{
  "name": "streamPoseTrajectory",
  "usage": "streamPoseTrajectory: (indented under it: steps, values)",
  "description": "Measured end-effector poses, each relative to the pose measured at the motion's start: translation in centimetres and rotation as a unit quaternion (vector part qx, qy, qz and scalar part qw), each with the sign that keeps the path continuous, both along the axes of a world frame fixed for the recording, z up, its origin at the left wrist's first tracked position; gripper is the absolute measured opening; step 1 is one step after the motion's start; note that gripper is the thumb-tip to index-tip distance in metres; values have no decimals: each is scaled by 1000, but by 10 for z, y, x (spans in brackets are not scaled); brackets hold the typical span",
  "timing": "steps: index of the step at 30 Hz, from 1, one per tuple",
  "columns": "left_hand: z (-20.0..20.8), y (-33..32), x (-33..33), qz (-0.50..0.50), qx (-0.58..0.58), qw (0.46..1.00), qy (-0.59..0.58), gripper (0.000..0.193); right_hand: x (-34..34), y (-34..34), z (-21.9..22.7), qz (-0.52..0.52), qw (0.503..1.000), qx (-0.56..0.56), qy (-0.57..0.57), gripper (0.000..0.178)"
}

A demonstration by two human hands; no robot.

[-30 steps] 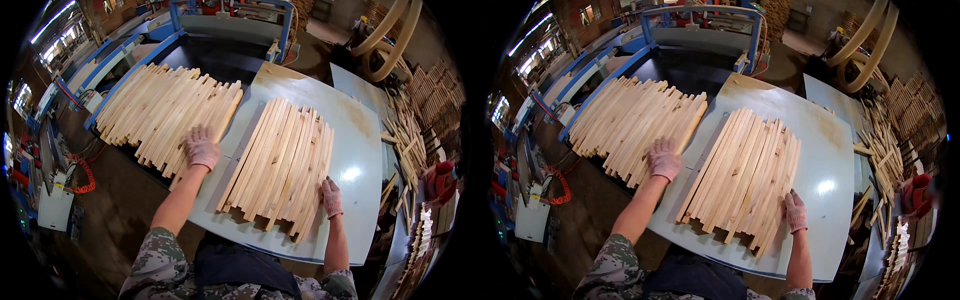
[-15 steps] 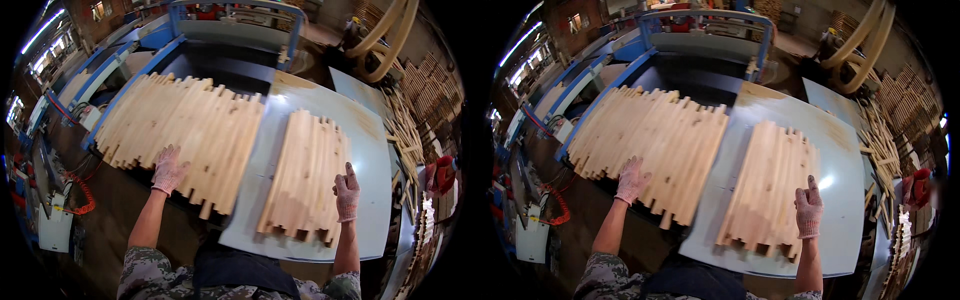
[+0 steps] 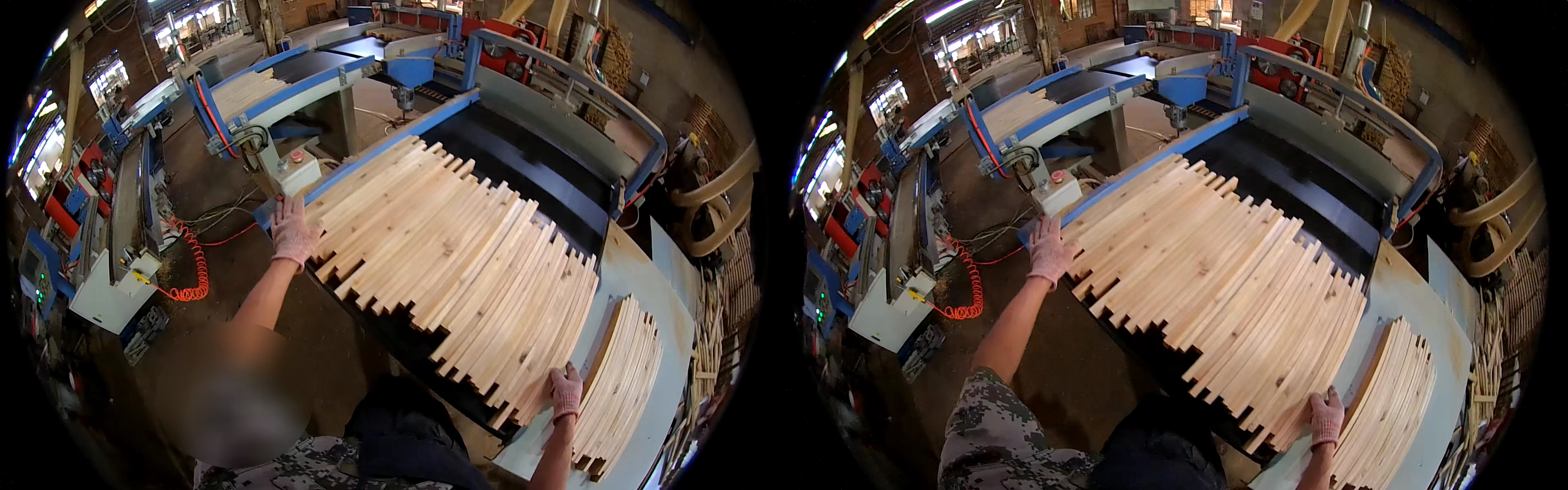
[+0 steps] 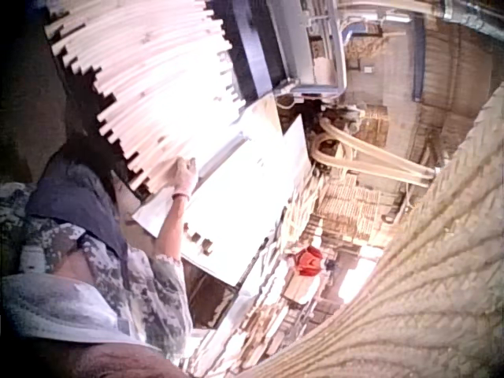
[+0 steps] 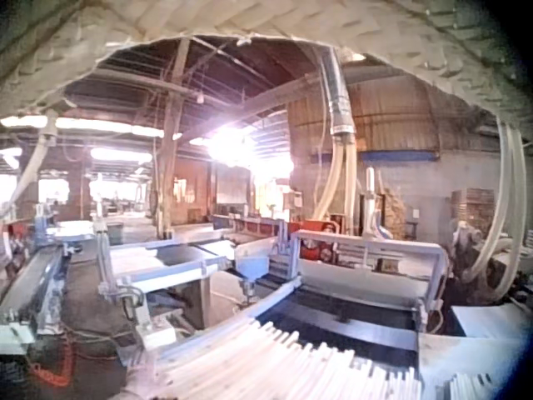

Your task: The person picks up groups of wood strips from a table, carries them to a conveyor belt, and places them onto the belt in organized rows.

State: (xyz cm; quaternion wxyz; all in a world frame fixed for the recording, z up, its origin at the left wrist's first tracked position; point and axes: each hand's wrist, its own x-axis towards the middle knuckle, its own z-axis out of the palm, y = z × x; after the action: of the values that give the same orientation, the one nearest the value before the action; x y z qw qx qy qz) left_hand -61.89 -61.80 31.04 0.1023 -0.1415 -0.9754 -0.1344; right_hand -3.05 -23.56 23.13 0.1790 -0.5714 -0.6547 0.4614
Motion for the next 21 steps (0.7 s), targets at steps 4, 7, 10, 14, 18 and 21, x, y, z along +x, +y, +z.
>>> streamPoseTrajectory:
  steps: [4,7,10,14,18,21]
  values:
    - [35,7,-64,58,5,998,-12,94,0,2,4,-57,997,-47,38,61]
    - [49,15,-89,66,-25,997,-38,96,-8,-1,18,-21,998,-41,-36,63]
    - [55,18,-98,65,-19,997,-48,93,-22,-57,62,58,960,71,-264,71]
    - [35,16,-110,44,12,998,-35,91,28,-91,13,113,895,151,-403,74]
    - [37,5,-104,26,54,998,-24,84,35,-106,-4,-106,987,-41,-111,71]
    - [15,-3,-120,33,70,996,54,81,22,-106,-2,-128,987,-99,-23,74]
